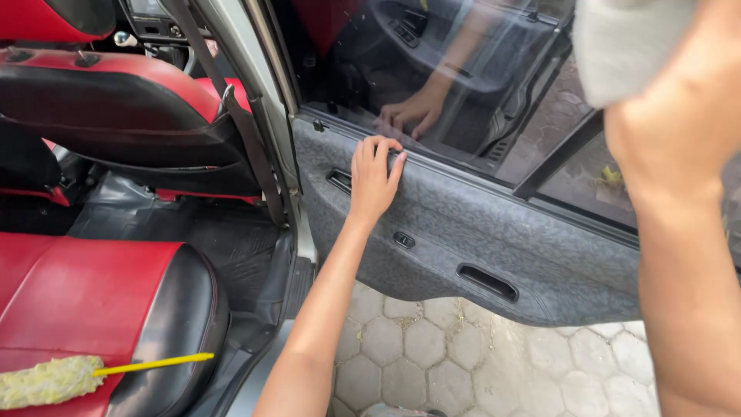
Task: Cleaning the interior and window of a car using a duster and a cloth.
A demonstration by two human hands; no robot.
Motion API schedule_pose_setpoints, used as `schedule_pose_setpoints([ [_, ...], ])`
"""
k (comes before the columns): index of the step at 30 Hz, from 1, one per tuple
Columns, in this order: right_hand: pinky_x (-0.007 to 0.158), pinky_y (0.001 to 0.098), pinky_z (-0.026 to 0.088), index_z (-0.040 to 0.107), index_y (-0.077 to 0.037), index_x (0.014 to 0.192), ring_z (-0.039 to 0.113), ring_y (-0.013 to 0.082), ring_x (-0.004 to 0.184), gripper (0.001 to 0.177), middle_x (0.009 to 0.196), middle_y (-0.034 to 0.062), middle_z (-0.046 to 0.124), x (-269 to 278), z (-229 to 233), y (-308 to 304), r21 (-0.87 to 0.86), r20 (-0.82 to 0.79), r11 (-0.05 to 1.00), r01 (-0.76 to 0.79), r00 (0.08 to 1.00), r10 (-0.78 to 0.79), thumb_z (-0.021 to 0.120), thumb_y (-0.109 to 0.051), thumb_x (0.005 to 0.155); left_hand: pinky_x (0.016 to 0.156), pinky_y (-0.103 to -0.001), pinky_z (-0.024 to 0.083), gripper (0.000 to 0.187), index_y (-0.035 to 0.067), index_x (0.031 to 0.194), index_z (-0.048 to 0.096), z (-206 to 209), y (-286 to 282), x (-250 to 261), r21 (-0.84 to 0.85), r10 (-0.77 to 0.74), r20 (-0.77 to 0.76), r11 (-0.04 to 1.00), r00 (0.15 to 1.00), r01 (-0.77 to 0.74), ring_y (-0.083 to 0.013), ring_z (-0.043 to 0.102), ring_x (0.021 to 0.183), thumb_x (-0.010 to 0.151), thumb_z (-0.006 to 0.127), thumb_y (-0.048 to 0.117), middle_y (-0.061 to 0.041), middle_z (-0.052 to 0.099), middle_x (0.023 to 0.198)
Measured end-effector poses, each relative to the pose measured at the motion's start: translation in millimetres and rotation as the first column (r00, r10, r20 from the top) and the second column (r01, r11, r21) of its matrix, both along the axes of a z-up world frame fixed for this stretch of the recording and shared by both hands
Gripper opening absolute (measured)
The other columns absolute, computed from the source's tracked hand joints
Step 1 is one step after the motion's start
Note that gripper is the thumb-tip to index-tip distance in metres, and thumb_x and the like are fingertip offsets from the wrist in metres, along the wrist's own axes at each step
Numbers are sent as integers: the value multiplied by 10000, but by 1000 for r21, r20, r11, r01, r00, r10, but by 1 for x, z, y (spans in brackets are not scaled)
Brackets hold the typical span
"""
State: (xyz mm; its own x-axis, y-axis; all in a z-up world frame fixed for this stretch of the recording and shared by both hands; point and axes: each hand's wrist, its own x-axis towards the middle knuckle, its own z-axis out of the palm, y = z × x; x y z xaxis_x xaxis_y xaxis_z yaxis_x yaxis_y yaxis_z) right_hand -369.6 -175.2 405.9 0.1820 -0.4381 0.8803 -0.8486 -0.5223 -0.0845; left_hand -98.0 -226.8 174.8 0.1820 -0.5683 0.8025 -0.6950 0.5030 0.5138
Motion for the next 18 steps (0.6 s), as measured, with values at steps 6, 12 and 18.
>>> schedule_pose_setpoints([
  [6,1258,597,131,430,69,1477,245,521,1479,488,1609,349,240,38,-38,-111,-446,-394,825,348,751,-530,489,26,995,998,-445,449,168,95,1108,659,-12,-4,9,-10,1,-44,1000,999,-2,-329,583,1151,968,670,188,-109,596,1134],
  [12,1270,427,42,276,-156,1686,189,187,1581,764,1725,56,226,105,-78,-68,-727,-608,675,126,340,-718,457,-279,954,999,-428,464,199,92,1149,663,-15,-3,18,27,-68,-28,997,997,69,-310,593,1122,972,676,183,-90,612,1129],
  [18,1295,414,93,336,-152,1698,381,162,1534,732,1674,46,396,105,-16,-50,-736,-567,676,38,510,-647,508,-185,987,1002,-439,460,205,86,1157,651,-11,6,18,24,-89,-23,996,996,89,-322,584,1145,973,666,175,-102,600,1144],
])
